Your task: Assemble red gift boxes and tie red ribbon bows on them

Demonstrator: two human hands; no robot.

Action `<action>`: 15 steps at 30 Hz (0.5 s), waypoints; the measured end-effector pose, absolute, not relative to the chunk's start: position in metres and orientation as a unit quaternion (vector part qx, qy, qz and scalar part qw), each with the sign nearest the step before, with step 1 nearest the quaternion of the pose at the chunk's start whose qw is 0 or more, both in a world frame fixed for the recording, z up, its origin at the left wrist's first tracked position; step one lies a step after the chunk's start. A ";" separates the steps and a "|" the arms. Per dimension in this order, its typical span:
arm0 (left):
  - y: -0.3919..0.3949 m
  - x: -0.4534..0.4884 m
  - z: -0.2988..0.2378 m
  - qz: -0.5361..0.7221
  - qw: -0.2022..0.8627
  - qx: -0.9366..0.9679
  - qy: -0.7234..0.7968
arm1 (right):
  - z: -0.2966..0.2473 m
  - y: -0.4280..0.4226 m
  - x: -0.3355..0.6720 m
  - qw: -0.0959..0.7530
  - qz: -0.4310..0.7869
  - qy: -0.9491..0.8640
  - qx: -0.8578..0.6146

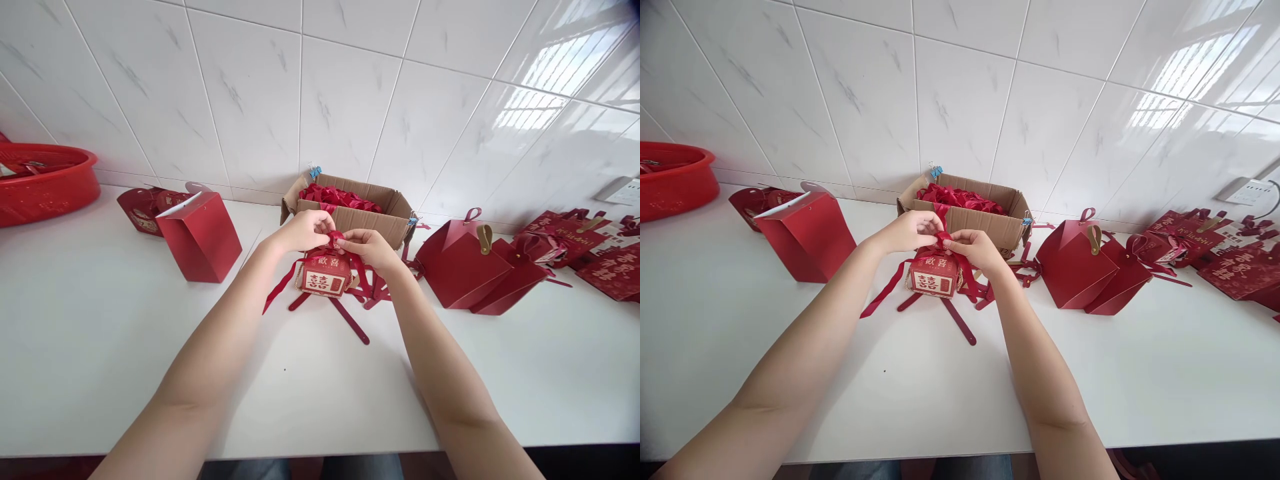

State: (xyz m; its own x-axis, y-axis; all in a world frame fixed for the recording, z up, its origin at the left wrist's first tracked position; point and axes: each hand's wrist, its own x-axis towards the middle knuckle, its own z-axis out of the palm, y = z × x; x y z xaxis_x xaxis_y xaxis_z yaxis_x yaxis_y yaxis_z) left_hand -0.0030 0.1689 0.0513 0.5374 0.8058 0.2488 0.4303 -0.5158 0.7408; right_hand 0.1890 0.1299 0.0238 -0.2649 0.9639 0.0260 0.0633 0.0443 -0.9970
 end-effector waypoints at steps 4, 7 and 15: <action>0.167 -0.005 0.057 0.269 0.344 0.787 0.437 | 0.022 0.129 0.182 0.418 0.520 -0.580 -0.467; 0.163 -0.003 0.058 0.283 0.302 0.798 0.438 | 0.019 0.130 0.180 0.414 0.497 -0.591 -0.482; 0.158 0.001 0.059 0.303 0.250 0.839 0.377 | 0.023 0.125 0.181 0.385 0.484 -0.615 -0.489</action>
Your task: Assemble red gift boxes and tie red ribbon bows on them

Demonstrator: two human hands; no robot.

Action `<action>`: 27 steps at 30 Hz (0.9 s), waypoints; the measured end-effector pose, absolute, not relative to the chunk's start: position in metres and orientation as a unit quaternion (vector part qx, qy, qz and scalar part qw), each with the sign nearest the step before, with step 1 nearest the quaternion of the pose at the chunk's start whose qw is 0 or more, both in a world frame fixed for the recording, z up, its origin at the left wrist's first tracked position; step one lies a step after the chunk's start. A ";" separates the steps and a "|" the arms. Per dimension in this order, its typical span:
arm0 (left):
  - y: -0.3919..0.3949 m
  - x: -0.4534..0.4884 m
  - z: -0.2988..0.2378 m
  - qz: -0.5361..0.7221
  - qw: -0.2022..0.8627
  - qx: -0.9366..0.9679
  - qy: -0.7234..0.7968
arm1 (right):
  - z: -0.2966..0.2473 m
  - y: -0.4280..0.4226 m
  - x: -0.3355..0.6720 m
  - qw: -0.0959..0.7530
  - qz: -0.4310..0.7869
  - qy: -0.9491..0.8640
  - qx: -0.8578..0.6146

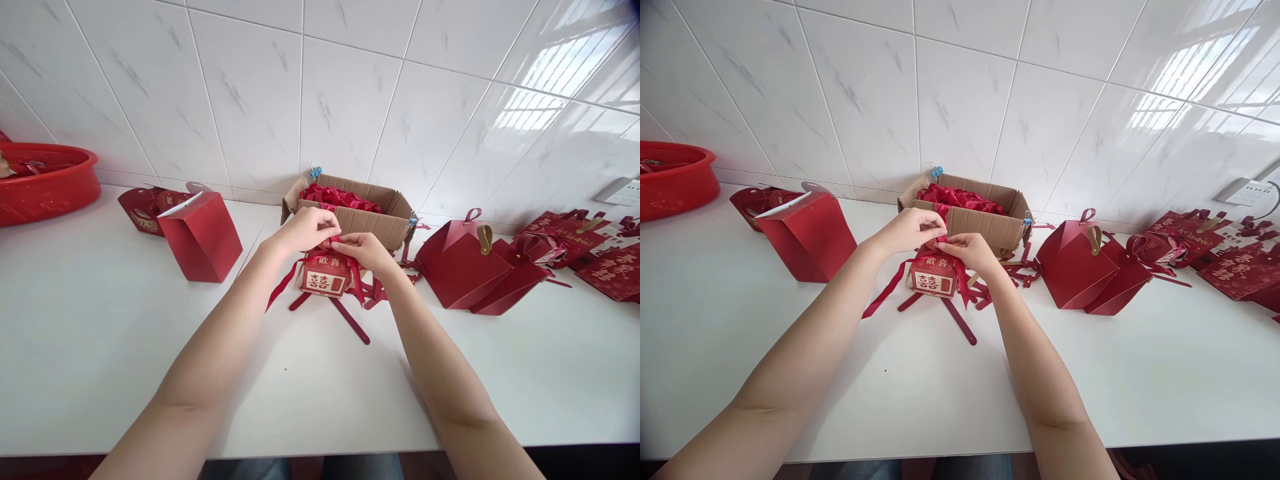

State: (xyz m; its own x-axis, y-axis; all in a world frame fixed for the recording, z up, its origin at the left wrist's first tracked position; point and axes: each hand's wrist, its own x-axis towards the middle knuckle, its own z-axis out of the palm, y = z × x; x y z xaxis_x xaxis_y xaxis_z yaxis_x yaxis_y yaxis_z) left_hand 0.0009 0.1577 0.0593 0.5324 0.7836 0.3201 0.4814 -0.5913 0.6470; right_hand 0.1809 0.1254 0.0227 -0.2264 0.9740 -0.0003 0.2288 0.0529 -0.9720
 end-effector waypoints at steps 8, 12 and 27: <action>0.154 0.005 0.058 0.298 0.234 0.858 0.347 | 0.020 0.127 0.177 0.395 0.515 -0.598 -0.470; 0.155 -0.001 0.062 0.296 0.221 0.848 0.380 | 0.020 0.127 0.177 0.403 0.497 -0.598 -0.483; 0.162 -0.023 0.068 0.002 0.210 0.854 0.475 | 0.023 0.130 0.190 0.381 0.445 -0.689 -0.427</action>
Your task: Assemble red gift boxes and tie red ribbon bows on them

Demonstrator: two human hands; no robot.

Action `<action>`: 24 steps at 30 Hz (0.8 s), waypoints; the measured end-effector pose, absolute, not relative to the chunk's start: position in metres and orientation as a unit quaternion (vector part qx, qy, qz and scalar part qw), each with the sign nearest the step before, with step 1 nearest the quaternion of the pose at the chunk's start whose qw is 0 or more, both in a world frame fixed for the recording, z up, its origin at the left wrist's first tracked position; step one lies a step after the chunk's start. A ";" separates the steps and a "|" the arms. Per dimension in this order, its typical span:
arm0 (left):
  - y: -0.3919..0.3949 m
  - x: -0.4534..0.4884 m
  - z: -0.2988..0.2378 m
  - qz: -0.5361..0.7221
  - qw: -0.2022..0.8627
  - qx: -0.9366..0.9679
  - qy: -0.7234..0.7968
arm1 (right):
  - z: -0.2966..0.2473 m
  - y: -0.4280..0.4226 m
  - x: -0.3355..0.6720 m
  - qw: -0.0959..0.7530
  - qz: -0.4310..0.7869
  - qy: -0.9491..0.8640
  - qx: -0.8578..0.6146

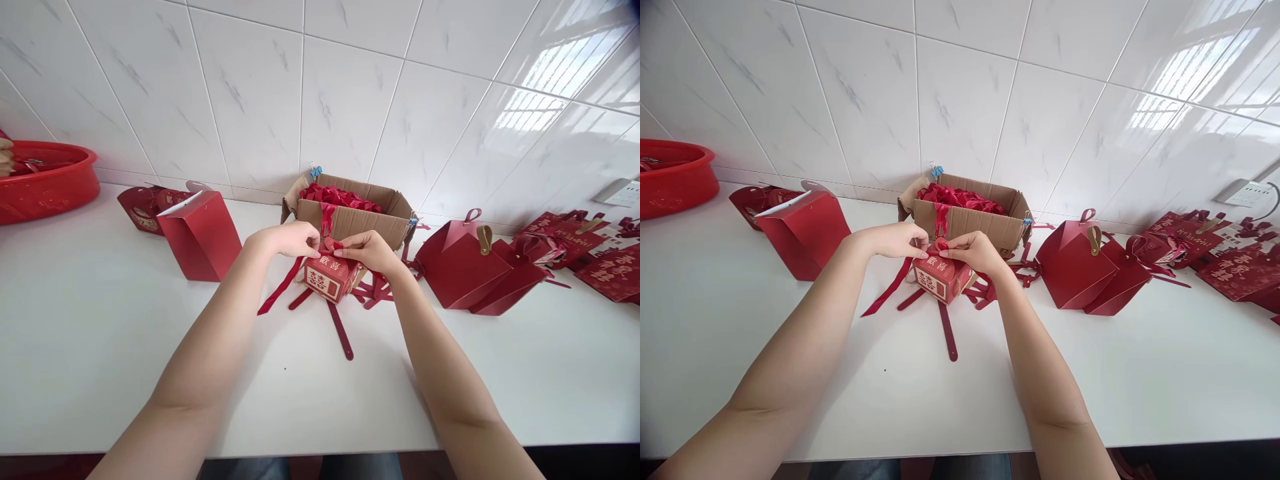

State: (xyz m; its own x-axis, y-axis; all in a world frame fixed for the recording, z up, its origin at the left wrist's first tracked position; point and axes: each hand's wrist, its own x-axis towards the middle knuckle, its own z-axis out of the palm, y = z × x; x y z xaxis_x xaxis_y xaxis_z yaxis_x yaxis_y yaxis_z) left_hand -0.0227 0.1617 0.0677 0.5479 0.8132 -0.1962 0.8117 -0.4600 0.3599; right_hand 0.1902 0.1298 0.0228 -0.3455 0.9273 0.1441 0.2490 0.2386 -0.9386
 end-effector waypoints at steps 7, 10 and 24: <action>0.166 -0.020 0.062 0.019 0.217 0.855 0.470 | 0.026 0.126 0.190 0.381 0.457 -0.667 -0.448; 0.166 -0.021 0.063 0.035 0.221 0.860 0.458 | 0.029 0.124 0.188 0.390 0.413 -0.687 -0.452; 0.143 -0.016 0.081 0.136 0.210 0.884 0.395 | 0.032 0.120 0.177 0.398 0.455 -0.615 -0.506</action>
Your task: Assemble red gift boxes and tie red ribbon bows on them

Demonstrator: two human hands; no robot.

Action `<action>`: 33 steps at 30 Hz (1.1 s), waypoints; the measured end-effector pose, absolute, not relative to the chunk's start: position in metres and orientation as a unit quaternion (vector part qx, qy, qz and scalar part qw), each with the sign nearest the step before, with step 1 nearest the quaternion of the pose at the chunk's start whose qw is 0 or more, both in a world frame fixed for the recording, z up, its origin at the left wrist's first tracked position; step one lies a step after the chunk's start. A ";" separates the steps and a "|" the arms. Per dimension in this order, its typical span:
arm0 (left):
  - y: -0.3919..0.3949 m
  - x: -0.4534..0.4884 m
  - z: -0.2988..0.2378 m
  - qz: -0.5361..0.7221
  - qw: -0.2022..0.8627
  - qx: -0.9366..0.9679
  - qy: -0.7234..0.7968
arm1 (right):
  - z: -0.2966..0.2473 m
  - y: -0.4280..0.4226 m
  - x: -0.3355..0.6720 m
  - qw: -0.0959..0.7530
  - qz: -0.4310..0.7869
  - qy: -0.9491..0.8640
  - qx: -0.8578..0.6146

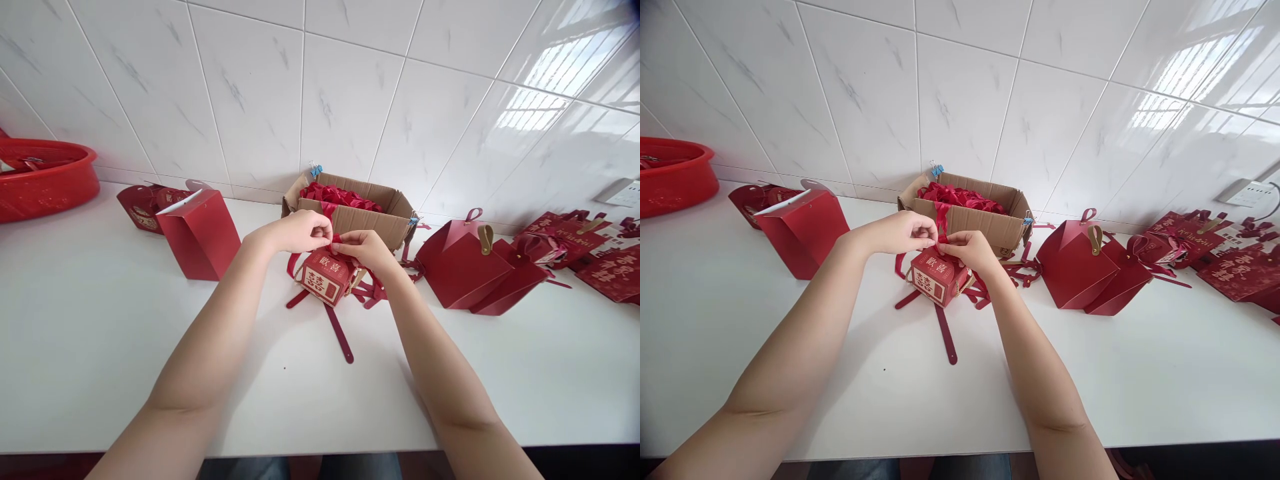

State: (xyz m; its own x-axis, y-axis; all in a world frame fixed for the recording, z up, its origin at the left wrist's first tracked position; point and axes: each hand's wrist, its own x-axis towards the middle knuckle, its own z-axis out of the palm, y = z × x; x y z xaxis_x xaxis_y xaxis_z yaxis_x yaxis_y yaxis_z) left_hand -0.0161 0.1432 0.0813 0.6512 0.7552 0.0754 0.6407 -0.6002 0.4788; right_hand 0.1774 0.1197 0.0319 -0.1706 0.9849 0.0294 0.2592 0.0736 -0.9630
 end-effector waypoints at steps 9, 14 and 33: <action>0.135 -0.014 0.088 0.168 0.183 0.890 0.381 | 0.030 0.118 0.173 0.397 0.422 -0.632 -0.515; 0.132 -0.013 0.089 0.204 0.218 0.876 0.380 | 0.036 0.115 0.178 0.366 0.446 -0.654 -0.490; 0.132 -0.006 0.085 0.268 0.222 0.866 0.359 | 0.025 0.123 0.168 0.432 0.378 -0.653 -0.494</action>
